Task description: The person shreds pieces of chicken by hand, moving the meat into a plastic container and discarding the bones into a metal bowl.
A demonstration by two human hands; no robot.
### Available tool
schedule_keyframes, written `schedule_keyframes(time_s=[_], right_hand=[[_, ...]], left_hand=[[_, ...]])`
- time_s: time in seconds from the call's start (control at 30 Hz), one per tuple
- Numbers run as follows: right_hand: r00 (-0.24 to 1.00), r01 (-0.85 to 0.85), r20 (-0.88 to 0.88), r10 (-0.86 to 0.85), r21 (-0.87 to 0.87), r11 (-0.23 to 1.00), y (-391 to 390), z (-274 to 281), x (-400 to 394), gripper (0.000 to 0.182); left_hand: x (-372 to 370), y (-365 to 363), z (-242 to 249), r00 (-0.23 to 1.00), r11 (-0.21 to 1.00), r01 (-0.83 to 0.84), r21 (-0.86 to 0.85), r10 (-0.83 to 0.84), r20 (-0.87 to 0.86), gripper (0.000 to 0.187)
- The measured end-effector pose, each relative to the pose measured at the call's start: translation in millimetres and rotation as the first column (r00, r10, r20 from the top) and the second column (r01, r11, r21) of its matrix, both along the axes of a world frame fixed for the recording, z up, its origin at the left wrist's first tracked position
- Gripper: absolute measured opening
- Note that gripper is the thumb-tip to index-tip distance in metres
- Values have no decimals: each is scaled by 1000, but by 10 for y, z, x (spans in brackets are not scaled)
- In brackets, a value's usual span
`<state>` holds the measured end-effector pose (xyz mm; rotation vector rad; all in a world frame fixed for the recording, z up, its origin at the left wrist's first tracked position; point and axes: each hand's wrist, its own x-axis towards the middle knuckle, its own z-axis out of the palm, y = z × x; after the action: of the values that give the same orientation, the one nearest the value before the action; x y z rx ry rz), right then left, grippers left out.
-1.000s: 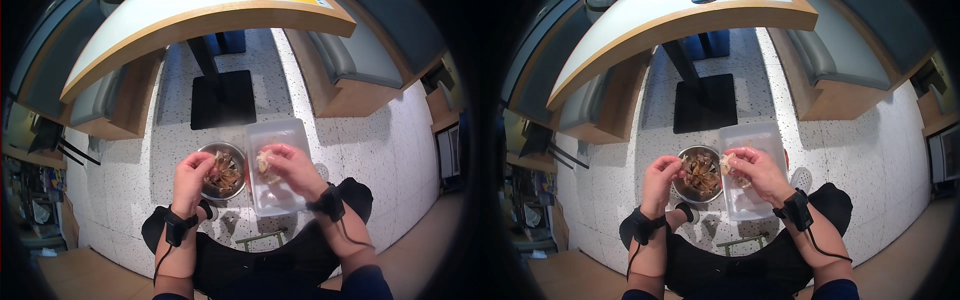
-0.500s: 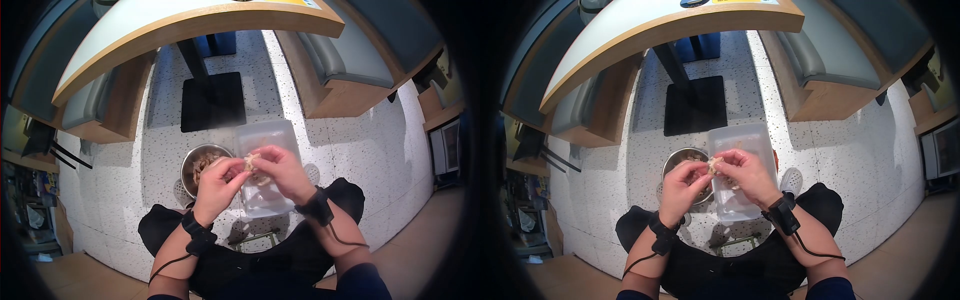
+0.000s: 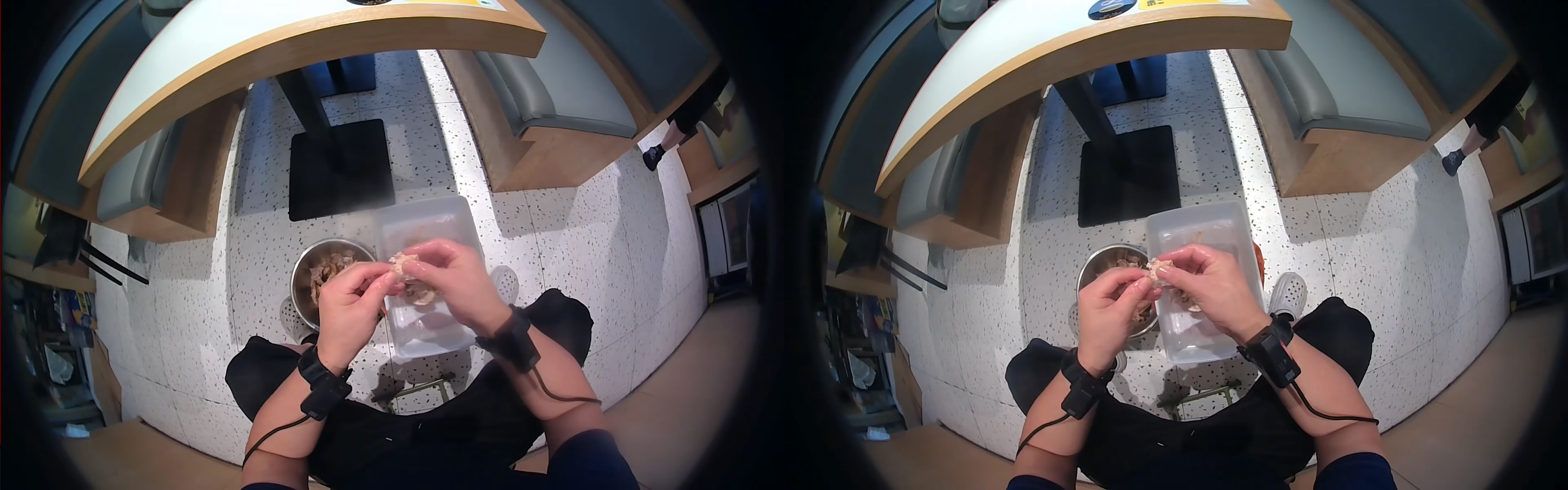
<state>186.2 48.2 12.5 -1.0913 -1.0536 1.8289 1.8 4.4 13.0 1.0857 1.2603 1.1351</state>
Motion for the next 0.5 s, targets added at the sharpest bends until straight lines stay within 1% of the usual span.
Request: schedule_keyframes(time_s=[0.03, 0.07, 0.1, 0.13, 0.2, 0.3, 0.33, 0.4, 0.43, 0.47, 0.5], right_hand=[[1000, 11, -28, -12, -10, 1000, -4, -14, -6, 24], [998, 22, -55, -23, -21, 1000, -8, -29, -12, 24], [998, 24, -56, -25, -21, 999, -10, -39, -17, 24], [997, 35, -68, -37, -33, 999, -15, -49, -22, 23], [996, 46, -80, -50, -46, 998, -21, -64, -25, 23], [995, 57, -82, -62, -59, 997, -35, -78, -30, 23], [996, 61, -65, -63, -35, 998, -41, -77, -37, 22], [997, 63, -49, -63, -11, 998, -41, -101, -37, 22], [998, 64, -9, -64, 19, 998, -36, -139, -33, 22], [997, 64, 31, -65, 48, 997, -37, -160, -30, 22], [997, 64, 31, -65, 49, 997, -43, -153, -33, 22]], left_hand=[[10, -5, -7, 1000, 1000, 2, 1, -2, 0, 13], [28, -10, -14, 999, 999, -24, 35, 25, -38, 13], [44, -16, -22, 996, 996, -49, 69, 54, -74, 13], [60, -23, -41, 996, 997, -47, 69, 52, -74, 13], [78, -28, -83, 977, 972, -56, 228, 100, -189, 14], [73, -14, -101, 975, 979, -71, 191, 109, -195, 13], [59, -9, -94, 975, 979, -70, 192, 108, -195, 13], [29, 11, -43, 953, 983, 0, 185, 56, -297, 10], [35, 20, 6, 953, 983, -1, 185, 57, -297, 10], [47, 25, 72, 921, 969, 16, 248, 83, -381, 10], [55, 30, 115, 881, 951, 38, 308, 114, -459, 9]])
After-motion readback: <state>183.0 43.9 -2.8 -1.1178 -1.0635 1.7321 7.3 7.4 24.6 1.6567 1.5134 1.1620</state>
